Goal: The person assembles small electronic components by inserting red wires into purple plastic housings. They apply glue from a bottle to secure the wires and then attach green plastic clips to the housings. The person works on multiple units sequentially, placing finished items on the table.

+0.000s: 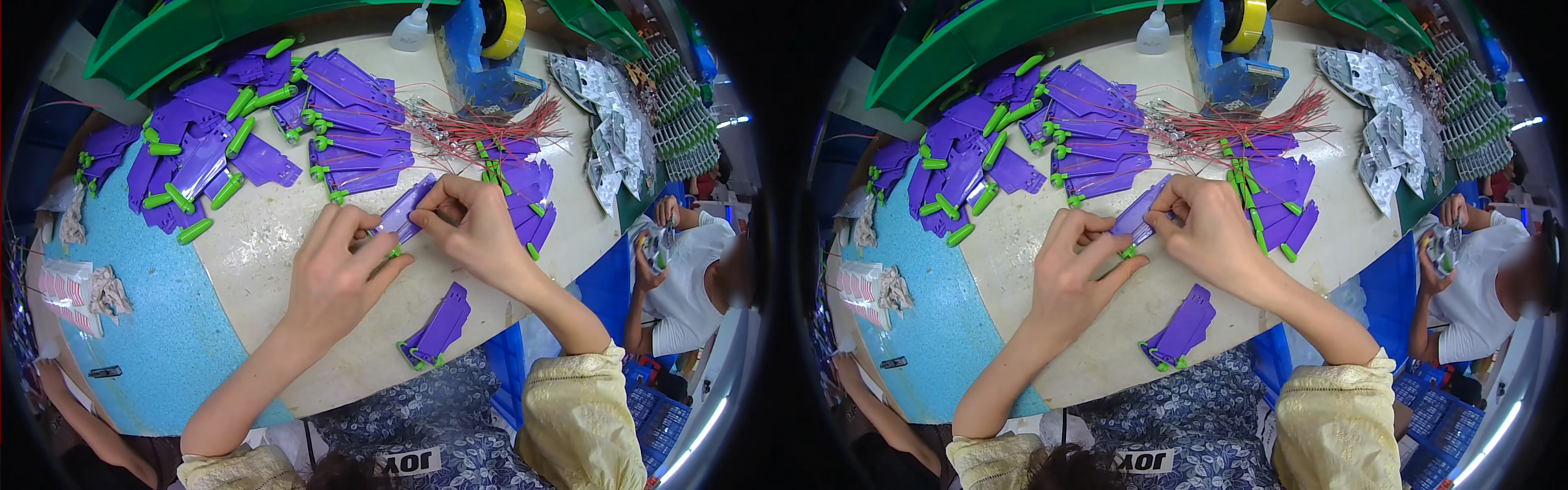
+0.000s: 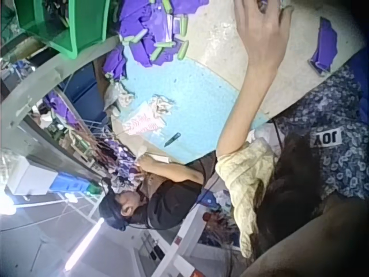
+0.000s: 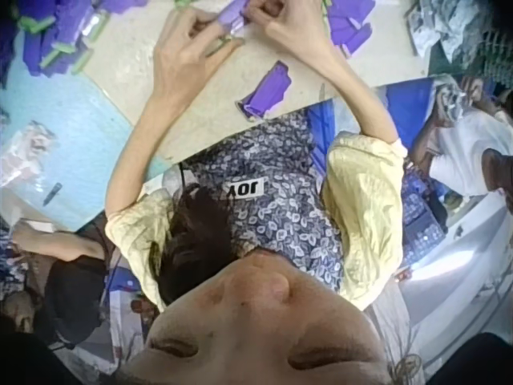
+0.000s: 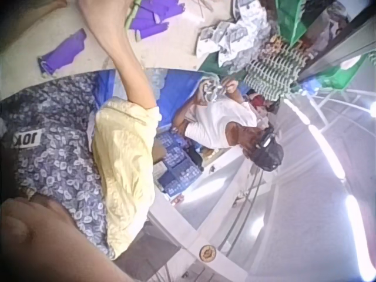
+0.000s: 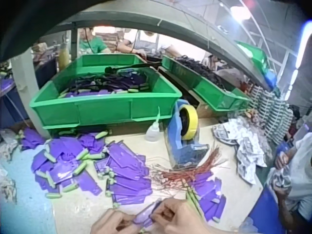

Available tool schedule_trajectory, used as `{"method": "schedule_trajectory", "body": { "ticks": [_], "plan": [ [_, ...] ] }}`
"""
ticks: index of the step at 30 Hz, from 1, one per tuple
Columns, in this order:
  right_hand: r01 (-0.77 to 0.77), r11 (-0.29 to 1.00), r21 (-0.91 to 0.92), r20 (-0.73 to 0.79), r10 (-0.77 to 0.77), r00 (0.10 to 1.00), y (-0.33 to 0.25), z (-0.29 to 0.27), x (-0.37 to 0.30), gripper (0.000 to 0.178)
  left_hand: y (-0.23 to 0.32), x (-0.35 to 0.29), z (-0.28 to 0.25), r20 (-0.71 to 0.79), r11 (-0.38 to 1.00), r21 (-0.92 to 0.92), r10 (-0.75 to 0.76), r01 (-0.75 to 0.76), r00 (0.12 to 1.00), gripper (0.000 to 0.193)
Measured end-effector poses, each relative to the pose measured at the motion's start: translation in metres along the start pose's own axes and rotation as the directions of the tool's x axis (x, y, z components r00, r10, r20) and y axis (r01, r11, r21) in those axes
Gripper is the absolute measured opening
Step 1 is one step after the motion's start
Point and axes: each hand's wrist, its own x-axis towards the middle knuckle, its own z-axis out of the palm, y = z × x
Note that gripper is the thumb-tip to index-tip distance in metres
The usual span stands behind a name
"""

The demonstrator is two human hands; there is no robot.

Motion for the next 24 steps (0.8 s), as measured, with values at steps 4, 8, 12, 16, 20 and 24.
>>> {"method": "schedule_trajectory", "body": {
  "ticks": [4, 8, 12, 16, 20, 24],
  "plan": [
    [-0.116, 0.993, 0.026, -0.021, 0.117, 0.993, 0.003, -0.012, 0.011, 0.008, -0.015, 0.012, -0.005, 0.112, 0.968, 0.071, 0.233, -0.241, 0.966, 0.029],
    [0.299, 0.944, -0.139, -0.109, -0.315, 0.943, 0.014, -0.004, 0.003, 0.005, -0.016, 0.022, -0.006, 0.177, 0.955, 0.026, 0.286, -0.295, 0.942, 0.029],
    [0.499, 0.864, -0.074, 0.214, -0.475, 0.854, 0.008, -0.020, -0.013, 0.005, -0.016, 0.017, -0.005, 0.106, 0.972, 0.049, 0.225, -0.232, 0.968, 0.030],
    [0.324, 0.946, -0.002, 0.004, -0.324, 0.946, -0.002, -0.008, -0.007, 0.006, -0.016, 0.015, -0.002, 0.089, 0.975, 0.033, 0.215, -0.218, 0.973, 0.029],
    [0.262, 0.924, -0.279, -0.155, -0.313, 0.937, 0.007, 0.004, 0.009, 0.011, -0.015, 0.015, -0.001, 0.127, 0.975, 0.020, 0.218, -0.222, 0.968, 0.032],
    [0.458, 0.809, -0.369, -0.276, -0.566, 0.777, 0.011, -0.011, 0.010, 0.011, -0.009, 0.026, -0.004, 0.178, 0.970, 0.048, 0.227, -0.239, 0.958, 0.027]
  ]
}}
